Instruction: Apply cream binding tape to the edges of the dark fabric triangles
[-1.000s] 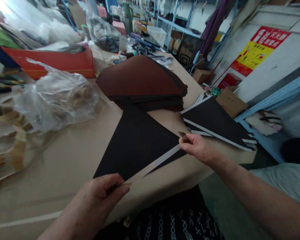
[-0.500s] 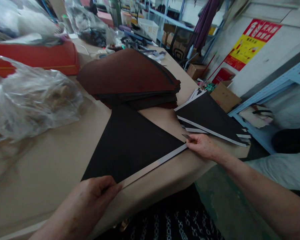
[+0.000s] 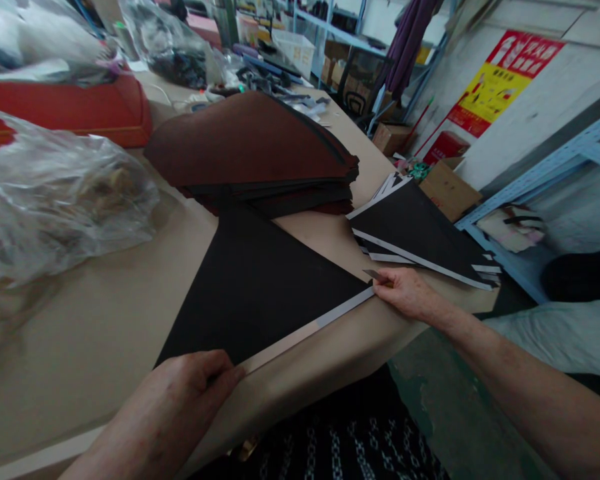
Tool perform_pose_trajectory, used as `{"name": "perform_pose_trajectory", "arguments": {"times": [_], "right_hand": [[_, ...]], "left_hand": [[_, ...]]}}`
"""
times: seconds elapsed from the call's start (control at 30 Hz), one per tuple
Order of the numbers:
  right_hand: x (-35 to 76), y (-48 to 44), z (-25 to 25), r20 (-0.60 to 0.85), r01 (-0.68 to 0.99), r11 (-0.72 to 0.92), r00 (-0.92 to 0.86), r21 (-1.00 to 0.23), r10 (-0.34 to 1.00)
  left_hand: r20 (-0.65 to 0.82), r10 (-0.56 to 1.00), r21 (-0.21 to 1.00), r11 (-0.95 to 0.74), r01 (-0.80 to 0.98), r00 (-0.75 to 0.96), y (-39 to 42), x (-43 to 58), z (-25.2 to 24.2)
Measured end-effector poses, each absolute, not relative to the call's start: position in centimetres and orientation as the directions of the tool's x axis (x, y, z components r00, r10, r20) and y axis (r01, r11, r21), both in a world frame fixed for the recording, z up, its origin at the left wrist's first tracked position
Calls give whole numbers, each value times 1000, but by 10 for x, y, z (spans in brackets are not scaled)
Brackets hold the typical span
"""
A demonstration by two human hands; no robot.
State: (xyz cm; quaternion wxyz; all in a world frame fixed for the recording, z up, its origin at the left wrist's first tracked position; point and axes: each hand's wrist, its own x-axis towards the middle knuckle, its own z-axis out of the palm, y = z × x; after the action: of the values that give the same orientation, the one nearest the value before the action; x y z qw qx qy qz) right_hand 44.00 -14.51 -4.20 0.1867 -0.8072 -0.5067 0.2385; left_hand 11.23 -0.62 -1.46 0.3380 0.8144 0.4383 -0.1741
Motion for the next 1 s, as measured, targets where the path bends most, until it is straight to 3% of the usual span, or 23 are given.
{"name": "perform_pose_trajectory", "arguments": {"times": [0.3,0.37,0.5,0.57,0.8,1.0], "right_hand": [[448,-147,-35,-204,800,-481,435,-358,877],[445,-144,-29,-193,782,-450,408,-431,892],[424,-128,-21,-168,625,-255,196,-738,966],[412,-117,-25,-195,544,-219,103,-810,975],[407,-104,-57,-240,437,-306,201,-846,950],[406,-110,-51,-275,392,-356,250,-848,929]], "left_hand": [[-579,598,333,-447,830,554,-9,118,-10],[-556,606,339,-460,821,569,-10,118,-11],[-509,633,344,-472,812,583,-11,114,-13],[-484,646,347,-478,807,591,-12,113,-13],[-467,639,382,-477,791,611,-16,111,-10],[-536,620,419,-394,818,573,0,71,6]]}}
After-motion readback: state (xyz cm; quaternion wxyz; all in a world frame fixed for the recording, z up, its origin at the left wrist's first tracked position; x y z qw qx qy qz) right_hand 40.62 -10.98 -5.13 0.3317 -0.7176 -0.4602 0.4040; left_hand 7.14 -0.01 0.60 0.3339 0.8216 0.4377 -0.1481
